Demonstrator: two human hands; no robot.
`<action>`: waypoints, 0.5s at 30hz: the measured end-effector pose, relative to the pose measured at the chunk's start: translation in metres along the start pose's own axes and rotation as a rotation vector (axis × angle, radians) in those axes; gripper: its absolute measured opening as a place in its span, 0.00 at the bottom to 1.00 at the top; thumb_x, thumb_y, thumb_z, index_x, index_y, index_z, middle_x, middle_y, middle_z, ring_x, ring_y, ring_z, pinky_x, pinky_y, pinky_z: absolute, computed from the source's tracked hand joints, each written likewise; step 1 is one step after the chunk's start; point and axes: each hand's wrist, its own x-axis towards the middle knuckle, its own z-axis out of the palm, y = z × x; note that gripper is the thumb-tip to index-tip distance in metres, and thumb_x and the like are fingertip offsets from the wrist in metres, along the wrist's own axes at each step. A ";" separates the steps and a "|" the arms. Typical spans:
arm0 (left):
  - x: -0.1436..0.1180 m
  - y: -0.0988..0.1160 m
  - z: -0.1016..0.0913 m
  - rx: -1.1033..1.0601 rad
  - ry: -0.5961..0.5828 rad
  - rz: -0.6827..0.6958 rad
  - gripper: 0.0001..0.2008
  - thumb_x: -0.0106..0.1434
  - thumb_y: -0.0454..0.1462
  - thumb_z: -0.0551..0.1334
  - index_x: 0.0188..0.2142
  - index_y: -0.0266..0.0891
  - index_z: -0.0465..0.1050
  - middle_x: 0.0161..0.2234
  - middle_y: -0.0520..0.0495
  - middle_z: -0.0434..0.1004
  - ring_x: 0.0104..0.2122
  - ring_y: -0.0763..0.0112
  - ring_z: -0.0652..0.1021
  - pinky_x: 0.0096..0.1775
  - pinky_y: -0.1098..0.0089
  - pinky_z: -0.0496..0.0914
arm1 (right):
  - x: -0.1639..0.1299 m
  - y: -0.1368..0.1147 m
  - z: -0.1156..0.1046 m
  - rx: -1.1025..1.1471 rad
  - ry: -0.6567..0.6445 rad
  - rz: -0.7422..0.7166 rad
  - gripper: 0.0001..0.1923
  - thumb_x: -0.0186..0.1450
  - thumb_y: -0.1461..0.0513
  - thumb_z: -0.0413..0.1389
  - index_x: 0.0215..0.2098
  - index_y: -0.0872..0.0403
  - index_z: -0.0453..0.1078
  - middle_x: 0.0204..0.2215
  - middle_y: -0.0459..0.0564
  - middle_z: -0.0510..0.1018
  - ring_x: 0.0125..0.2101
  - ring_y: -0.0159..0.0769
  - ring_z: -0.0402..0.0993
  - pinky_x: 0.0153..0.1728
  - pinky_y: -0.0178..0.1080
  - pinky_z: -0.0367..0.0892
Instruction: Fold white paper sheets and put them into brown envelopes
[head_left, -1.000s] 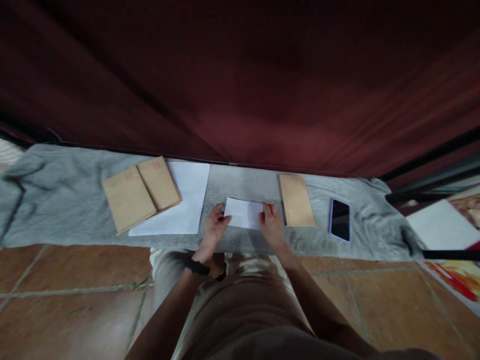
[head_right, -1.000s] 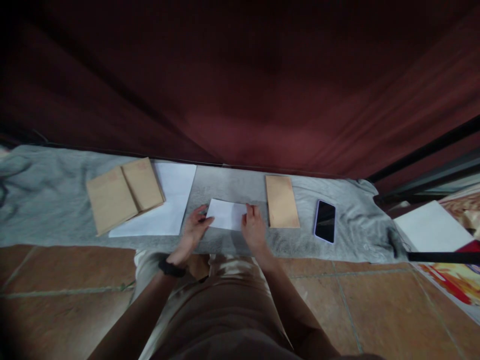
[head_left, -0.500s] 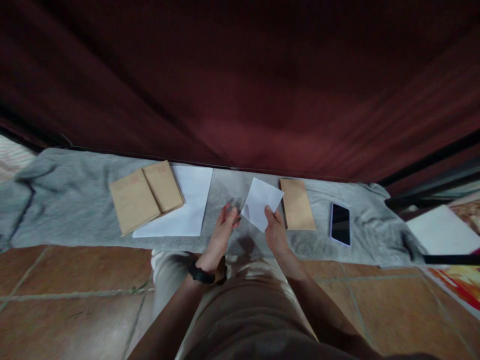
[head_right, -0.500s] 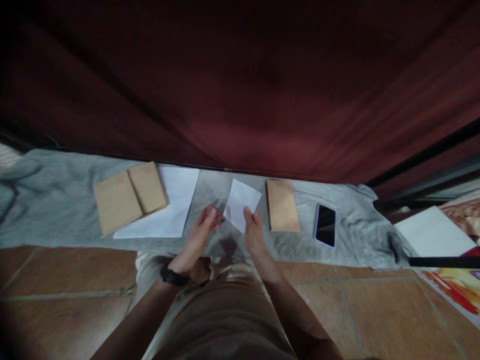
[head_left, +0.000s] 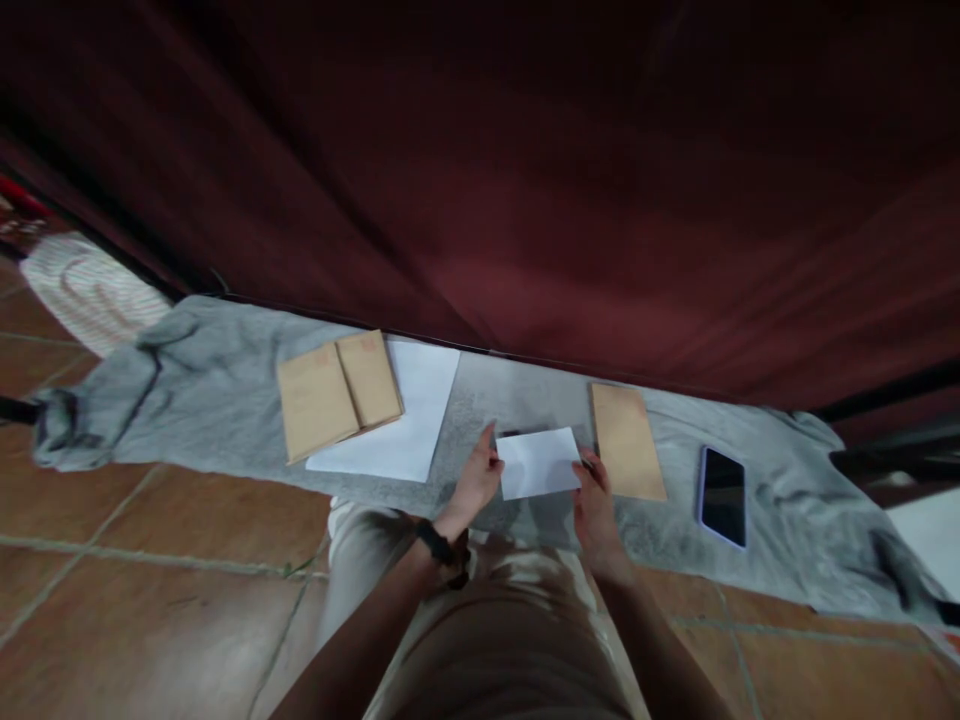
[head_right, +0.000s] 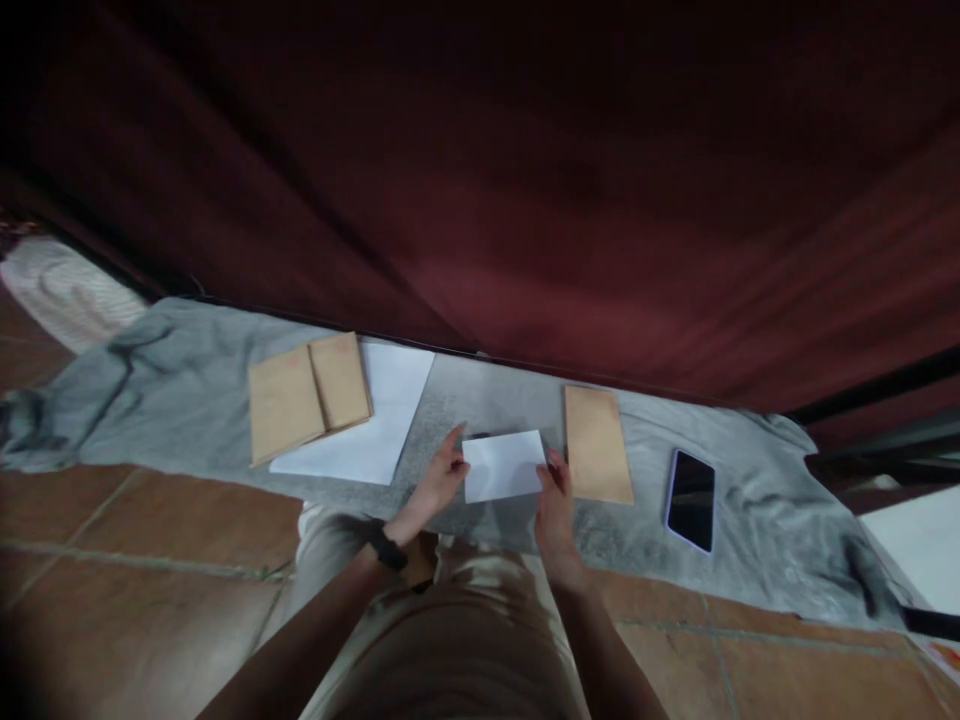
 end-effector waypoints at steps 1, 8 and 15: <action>0.001 0.000 -0.001 0.064 -0.005 0.015 0.39 0.53 0.28 0.62 0.66 0.37 0.64 0.23 0.56 0.71 0.26 0.67 0.72 0.42 0.64 0.70 | 0.005 0.003 -0.007 -0.029 0.025 -0.024 0.22 0.56 0.56 0.63 0.49 0.47 0.70 0.41 0.44 0.80 0.38 0.37 0.77 0.42 0.41 0.73; 0.001 0.005 0.008 0.213 0.012 0.023 0.37 0.55 0.29 0.62 0.66 0.38 0.65 0.29 0.46 0.79 0.34 0.58 0.78 0.49 0.60 0.69 | 0.008 0.010 -0.019 -0.862 -0.184 -0.652 0.22 0.71 0.55 0.49 0.61 0.51 0.68 0.64 0.60 0.67 0.63 0.49 0.64 0.62 0.59 0.62; -0.004 0.013 -0.001 0.224 0.088 0.130 0.30 0.58 0.30 0.64 0.61 0.41 0.72 0.36 0.40 0.81 0.38 0.53 0.80 0.49 0.57 0.71 | -0.015 0.024 0.008 -1.356 -0.504 -0.916 0.27 0.76 0.58 0.45 0.72 0.53 0.55 0.73 0.60 0.53 0.71 0.53 0.50 0.66 0.65 0.54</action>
